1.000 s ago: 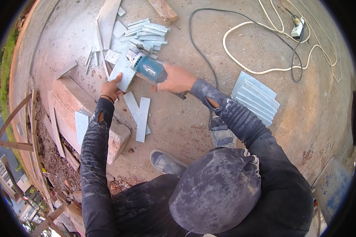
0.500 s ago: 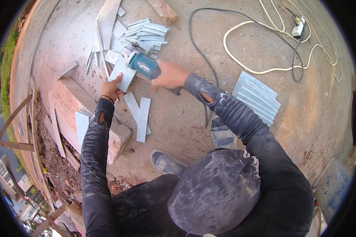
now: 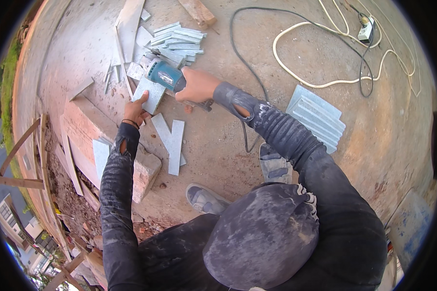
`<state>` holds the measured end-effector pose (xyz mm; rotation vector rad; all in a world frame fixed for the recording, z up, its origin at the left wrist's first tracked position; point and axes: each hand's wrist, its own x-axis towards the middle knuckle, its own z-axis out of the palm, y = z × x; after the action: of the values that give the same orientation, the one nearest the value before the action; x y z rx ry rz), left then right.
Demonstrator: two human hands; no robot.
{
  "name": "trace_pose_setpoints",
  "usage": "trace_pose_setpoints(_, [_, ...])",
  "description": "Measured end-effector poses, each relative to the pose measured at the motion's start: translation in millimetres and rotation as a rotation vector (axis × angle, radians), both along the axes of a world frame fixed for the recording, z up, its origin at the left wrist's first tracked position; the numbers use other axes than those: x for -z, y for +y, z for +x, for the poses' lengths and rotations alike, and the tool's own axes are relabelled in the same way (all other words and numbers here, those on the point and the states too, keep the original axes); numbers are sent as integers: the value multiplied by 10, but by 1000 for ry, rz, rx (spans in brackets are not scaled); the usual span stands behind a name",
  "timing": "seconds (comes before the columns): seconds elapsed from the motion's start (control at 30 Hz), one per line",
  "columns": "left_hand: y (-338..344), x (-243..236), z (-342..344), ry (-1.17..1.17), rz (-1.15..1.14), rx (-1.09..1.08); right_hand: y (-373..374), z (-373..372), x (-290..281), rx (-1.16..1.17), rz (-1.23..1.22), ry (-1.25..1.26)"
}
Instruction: The person holds a light-blue tile with their left hand and uses an angle grinder with their right hand to cut into the edge of the tile. They repeat this action on several tiles, placing the grinder down and picking up new tiles from a stack on the ground.
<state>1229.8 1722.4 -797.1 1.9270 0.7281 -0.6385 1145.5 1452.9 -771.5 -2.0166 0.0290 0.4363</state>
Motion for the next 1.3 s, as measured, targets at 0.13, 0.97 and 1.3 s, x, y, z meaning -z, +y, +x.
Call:
trace_pose_setpoints(0.13, [28,23,11,1,5,-2,38,86,-2,-2,2,-8])
trace_pose_setpoints(0.97, [13,12,-19,-9,-30,7,203,516,36,-53,-45,29])
trace_pose_setpoints(1.3, [-5,-28,-27,2,-45,3,208,549,8,-75,-47,55])
